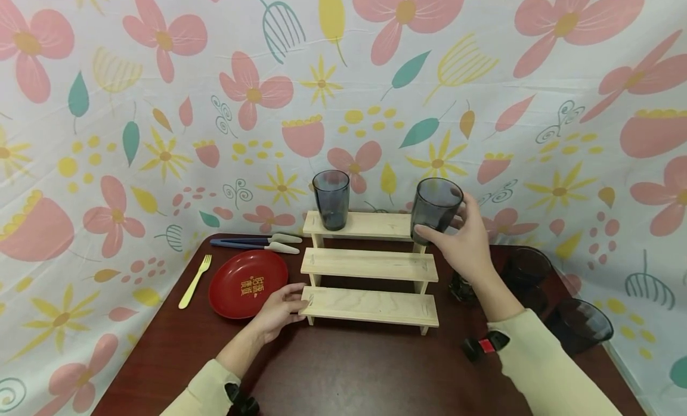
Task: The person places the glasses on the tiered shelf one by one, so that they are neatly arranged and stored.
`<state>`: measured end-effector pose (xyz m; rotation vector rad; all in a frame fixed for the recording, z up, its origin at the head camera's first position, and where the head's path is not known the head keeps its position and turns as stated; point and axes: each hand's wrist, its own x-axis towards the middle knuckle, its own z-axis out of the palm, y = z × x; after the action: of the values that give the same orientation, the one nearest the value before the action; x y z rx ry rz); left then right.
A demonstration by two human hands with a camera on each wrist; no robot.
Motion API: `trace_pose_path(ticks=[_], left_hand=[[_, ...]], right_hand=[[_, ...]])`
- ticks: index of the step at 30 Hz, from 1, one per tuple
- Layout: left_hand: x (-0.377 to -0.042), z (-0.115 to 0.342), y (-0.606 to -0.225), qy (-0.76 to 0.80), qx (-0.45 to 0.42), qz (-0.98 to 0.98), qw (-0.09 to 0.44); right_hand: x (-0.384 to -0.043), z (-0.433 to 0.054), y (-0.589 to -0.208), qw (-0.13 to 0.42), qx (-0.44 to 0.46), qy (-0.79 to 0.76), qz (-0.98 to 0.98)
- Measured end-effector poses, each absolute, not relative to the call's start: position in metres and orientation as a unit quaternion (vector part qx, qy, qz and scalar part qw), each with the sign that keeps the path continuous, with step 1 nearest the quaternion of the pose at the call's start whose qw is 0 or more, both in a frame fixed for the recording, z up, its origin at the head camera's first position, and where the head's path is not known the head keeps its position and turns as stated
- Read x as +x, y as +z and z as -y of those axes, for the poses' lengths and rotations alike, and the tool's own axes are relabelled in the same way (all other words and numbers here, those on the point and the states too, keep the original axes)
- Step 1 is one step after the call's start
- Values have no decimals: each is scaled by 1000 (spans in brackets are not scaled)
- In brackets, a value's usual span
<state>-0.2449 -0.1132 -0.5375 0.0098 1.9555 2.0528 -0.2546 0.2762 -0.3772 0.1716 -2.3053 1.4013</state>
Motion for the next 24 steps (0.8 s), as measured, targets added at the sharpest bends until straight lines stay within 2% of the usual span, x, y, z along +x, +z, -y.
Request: trace_pose_path(ticks=[12,24], left_hand=[[-248,112,-539,715,1,-682,153],[-247,113,-539,715,2,-682,155]], right_hand=[[-299,-254,-380,181,80,520,831],[-307,-254,-385,160,82,539,823]])
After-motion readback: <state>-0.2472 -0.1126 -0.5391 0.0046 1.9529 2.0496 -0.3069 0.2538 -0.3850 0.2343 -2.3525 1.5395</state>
